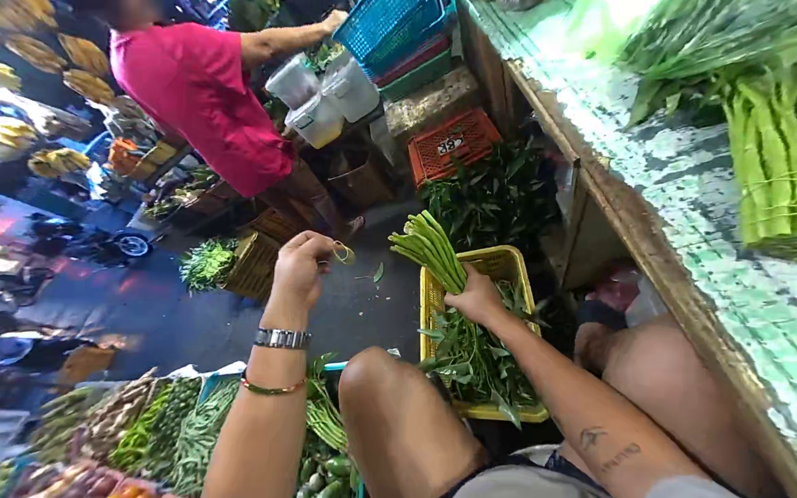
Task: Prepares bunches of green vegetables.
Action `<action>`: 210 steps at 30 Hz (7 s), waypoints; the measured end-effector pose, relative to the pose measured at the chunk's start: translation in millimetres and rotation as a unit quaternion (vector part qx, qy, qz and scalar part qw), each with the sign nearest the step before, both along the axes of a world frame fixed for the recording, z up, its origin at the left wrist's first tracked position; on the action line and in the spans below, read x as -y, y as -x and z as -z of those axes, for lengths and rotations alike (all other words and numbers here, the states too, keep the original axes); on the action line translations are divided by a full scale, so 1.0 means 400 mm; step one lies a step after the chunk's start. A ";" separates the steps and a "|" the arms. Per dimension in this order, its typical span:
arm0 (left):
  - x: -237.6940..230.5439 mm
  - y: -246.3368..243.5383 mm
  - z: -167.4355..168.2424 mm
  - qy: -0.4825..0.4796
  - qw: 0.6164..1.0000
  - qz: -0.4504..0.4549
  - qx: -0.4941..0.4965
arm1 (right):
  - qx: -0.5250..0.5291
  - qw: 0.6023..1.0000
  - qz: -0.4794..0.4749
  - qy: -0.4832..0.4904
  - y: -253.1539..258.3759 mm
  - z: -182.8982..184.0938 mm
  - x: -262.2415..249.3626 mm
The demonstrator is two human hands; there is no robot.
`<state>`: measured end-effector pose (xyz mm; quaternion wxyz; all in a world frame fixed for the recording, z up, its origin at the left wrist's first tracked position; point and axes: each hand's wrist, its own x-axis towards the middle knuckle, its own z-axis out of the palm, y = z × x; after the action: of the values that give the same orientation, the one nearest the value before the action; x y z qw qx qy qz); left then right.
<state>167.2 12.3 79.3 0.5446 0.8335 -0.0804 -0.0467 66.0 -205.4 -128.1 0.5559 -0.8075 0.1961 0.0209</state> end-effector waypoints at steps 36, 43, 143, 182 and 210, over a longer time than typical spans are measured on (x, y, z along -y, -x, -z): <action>-0.494 0.416 0.224 -0.101 0.953 -0.286 -0.009 | 0.493 0.322 -0.566 0.578 -0.131 -0.449 -0.815; -0.746 0.571 0.478 0.180 0.854 -0.476 -0.109 | 0.363 0.644 -0.568 0.363 -0.162 -0.248 -1.081; -0.428 0.385 0.212 0.441 0.896 -0.046 0.032 | 0.108 0.908 -0.354 -0.195 0.000 -0.449 -0.557; 0.127 0.199 0.213 0.333 0.889 0.210 -0.235 | 0.178 0.903 -0.011 -0.390 0.071 -0.297 0.072; 0.263 0.280 0.290 0.198 0.954 0.126 -0.187 | 0.084 0.974 0.084 -0.192 0.040 -0.258 0.049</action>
<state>55.3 -93.0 -36.9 0.6938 0.6686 -0.0889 -0.2527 50.0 -225.1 -24.8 0.7145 -0.6654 0.2084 -0.0567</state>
